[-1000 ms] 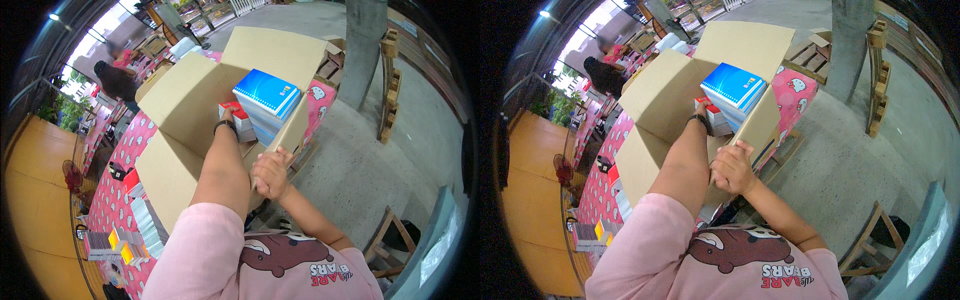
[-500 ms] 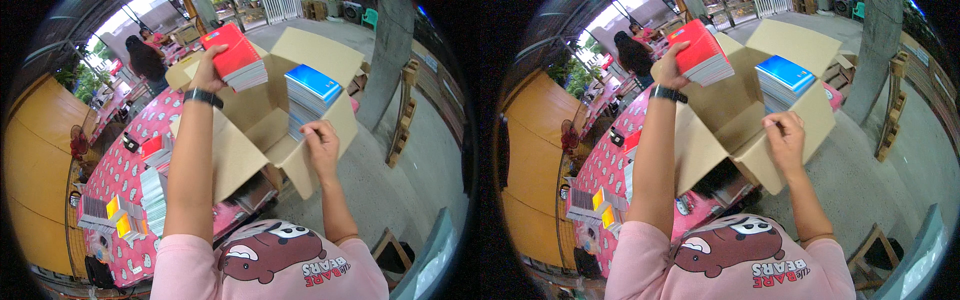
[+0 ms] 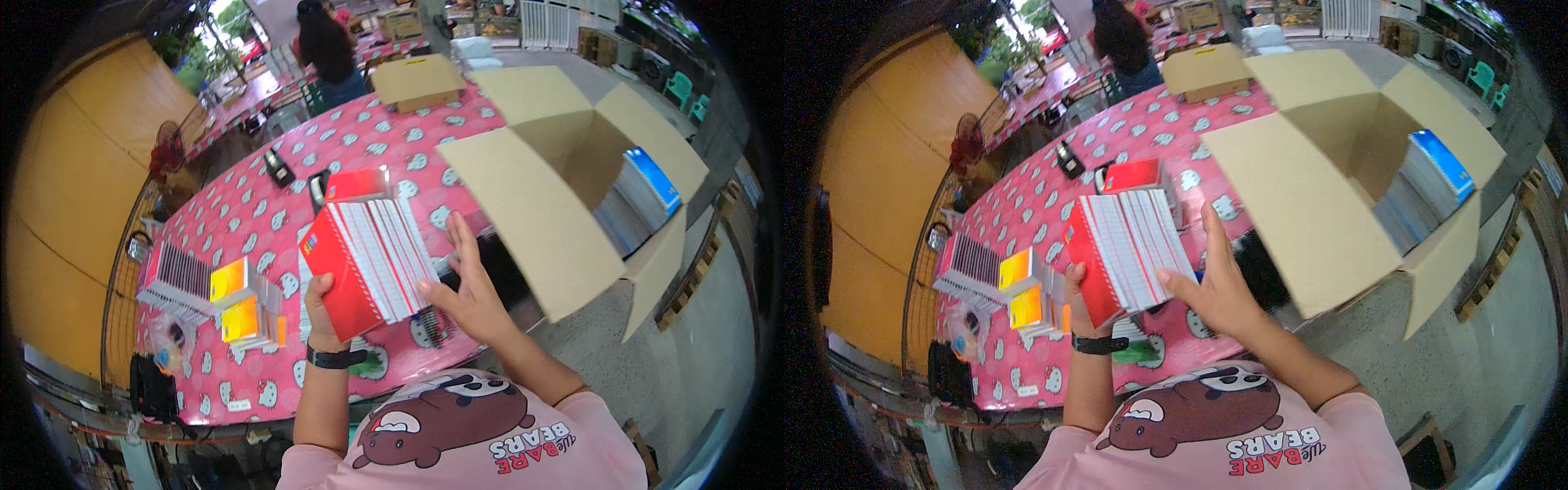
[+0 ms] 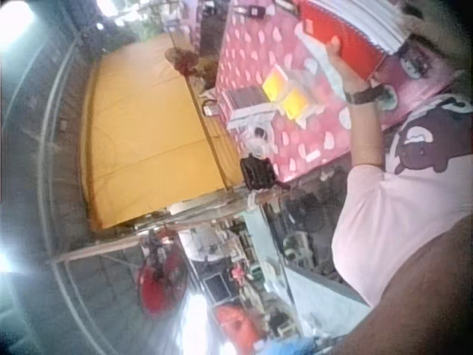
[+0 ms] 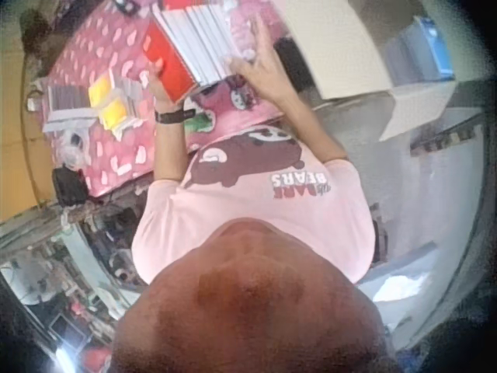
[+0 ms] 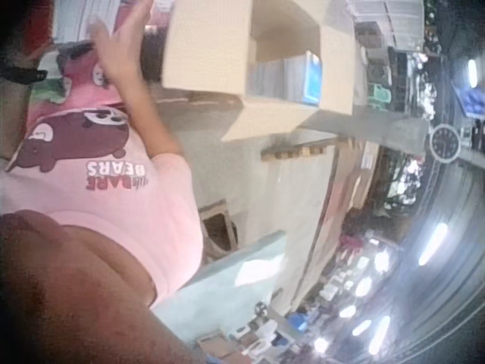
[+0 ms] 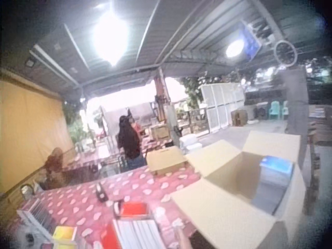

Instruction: The person sorts stacks of spiral-bound notebooks from a cardboard box onto a table. They handle yellow, red, and blue notebooks, separating them into individual units and arranging them into neat piles on the table surface.

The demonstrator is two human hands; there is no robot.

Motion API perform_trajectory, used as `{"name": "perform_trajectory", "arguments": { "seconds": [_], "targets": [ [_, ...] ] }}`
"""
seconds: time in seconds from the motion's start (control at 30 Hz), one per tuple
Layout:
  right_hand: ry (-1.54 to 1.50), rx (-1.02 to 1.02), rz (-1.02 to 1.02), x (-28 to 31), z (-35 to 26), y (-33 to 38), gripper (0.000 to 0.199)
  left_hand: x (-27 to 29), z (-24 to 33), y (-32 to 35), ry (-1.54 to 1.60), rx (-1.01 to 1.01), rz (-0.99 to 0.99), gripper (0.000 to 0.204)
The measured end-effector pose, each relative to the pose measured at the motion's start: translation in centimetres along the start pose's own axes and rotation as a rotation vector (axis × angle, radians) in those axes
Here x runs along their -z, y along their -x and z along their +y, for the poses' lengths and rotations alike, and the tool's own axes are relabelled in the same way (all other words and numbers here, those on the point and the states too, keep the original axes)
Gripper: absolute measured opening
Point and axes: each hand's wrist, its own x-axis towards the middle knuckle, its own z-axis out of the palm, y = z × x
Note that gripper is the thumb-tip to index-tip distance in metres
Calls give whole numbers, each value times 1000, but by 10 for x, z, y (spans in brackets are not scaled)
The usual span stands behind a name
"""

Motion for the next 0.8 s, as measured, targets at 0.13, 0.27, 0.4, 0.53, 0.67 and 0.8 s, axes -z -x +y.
{"name": "perform_trajectory", "arguments": {
  "seconds": [0.13,0.27,0.4,0.53,0.67,0.8],
  "targets": [
    [-334,-315,-202,-53,47,-26,75,23,12,18,9,82,46,60],
    [-469,-458,-245,-76,72,-36,55,48,20,25,29,125,147,57],
    [-416,-520,-207,-89,74,-40,50,76,17,29,117,68,247,55],
    [-419,-543,-135,-91,92,-40,48,88,17,22,96,79,289,52],
    [-457,-598,-112,-86,87,-44,55,89,21,15,23,157,302,50],
    [-18,-468,-119,-83,100,-42,73,90,6,10,75,180,276,53]
  ]
}}
